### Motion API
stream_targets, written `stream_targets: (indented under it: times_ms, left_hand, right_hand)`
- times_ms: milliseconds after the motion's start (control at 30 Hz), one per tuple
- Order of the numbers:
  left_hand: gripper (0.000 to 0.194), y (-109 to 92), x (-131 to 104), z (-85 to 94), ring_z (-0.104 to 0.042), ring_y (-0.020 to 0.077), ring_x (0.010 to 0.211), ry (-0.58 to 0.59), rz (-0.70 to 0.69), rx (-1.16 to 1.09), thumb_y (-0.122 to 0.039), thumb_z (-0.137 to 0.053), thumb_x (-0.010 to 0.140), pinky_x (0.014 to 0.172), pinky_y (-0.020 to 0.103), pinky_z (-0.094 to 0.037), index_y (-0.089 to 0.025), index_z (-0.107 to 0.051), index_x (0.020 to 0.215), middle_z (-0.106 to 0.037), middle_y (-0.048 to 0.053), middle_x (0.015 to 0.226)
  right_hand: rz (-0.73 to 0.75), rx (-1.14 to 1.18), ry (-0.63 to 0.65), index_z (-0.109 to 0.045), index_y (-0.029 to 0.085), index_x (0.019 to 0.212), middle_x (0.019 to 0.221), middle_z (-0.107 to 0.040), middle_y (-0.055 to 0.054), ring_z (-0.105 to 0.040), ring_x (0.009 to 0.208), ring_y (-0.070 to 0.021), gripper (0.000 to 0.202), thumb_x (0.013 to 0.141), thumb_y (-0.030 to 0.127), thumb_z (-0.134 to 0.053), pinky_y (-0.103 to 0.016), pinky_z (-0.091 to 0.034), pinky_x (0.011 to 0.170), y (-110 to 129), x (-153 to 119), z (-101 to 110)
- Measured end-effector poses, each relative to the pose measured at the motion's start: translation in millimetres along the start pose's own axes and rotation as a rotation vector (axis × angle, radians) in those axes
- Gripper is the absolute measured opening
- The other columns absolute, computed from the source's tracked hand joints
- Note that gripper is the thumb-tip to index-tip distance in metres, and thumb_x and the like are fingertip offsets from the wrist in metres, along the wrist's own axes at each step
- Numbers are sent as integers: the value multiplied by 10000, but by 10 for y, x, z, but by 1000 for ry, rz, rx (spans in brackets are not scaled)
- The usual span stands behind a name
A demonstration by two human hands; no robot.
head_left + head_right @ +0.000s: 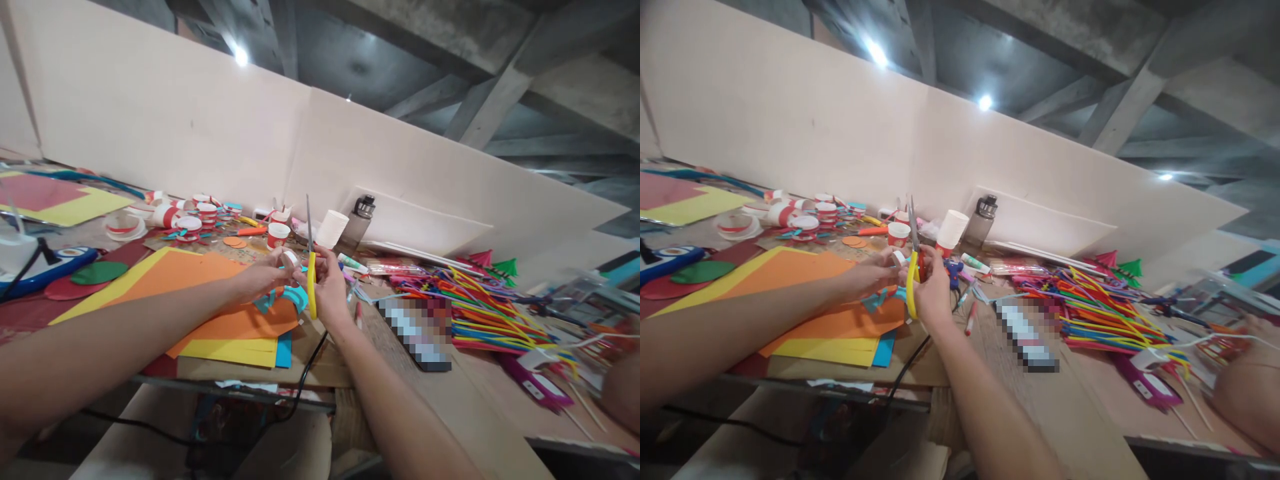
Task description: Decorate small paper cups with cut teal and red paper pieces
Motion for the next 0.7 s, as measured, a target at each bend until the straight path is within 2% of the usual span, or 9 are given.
stream_targets:
  times_ms: [200, 333, 400, 533, 700]
  left_hand:
    - [277, -38, 1, -18, -641, 130, 721, -69, 11, -77, -222, -783, 709, 697, 269, -516, -147, -562, 860, -629, 13, 764]
    - [267, -33, -10, -76, -639, 133, 712, -22, 2, -83, -211, -793, 694, 716, 283, -528, -139, -590, 850, -632, 6, 750]
    - [246, -30, -13, -97, -647, 142, 731, 7, 14, -121, -270, -767, 731, 734, 291, -533, -141, -610, 871, -651, 20, 772]
    - [358, 19, 2, -70, -671, 184, 768, 44, 145, -188, -470, -588, 854, 745, 305, -536, -117, -649, 858, -699, 104, 822]
    - [412, 47, 5, 11, -672, 174, 735, 90, 284, -197, -466, -494, 906, 722, 275, -529, -98, -674, 857, -714, 139, 829]
  right_hand:
    - [48, -79, 12, -501, 222, 1154, 914, -622, -20, -616, 824, -167, 534, 659, 257, -698, -296, -512, 752, -51, 17, 28]
    - [66, -149, -31, -517, 235, 1157, 921, -629, -14, -616, 809, -162, 511, 662, 201, -638, -284, -515, 732, -93, 32, 68]
    - [61, -167, -41, -519, 234, 1149, 891, -631, -6, -610, 762, -152, 506, 656, 186, -620, -273, -514, 698, -98, 38, 93]
    - [94, -175, -72, -520, 225, 1145, 826, -613, 13, -592, 710, -139, 513, 642, 151, -598, -252, -495, 657, -84, 43, 132]
    - [169, -182, -17, -512, 238, 1167, 866, -613, 3, -611, 787, -158, 522, 660, 141, -593, -281, -509, 734, -98, 32, 92]
Point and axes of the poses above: each hand's wrist, its own x-axis towards the middle knuckle, its own z-axis out of the back of the hand, y = z × x, the point moved 5 cm from there along x, towards the middle knuckle
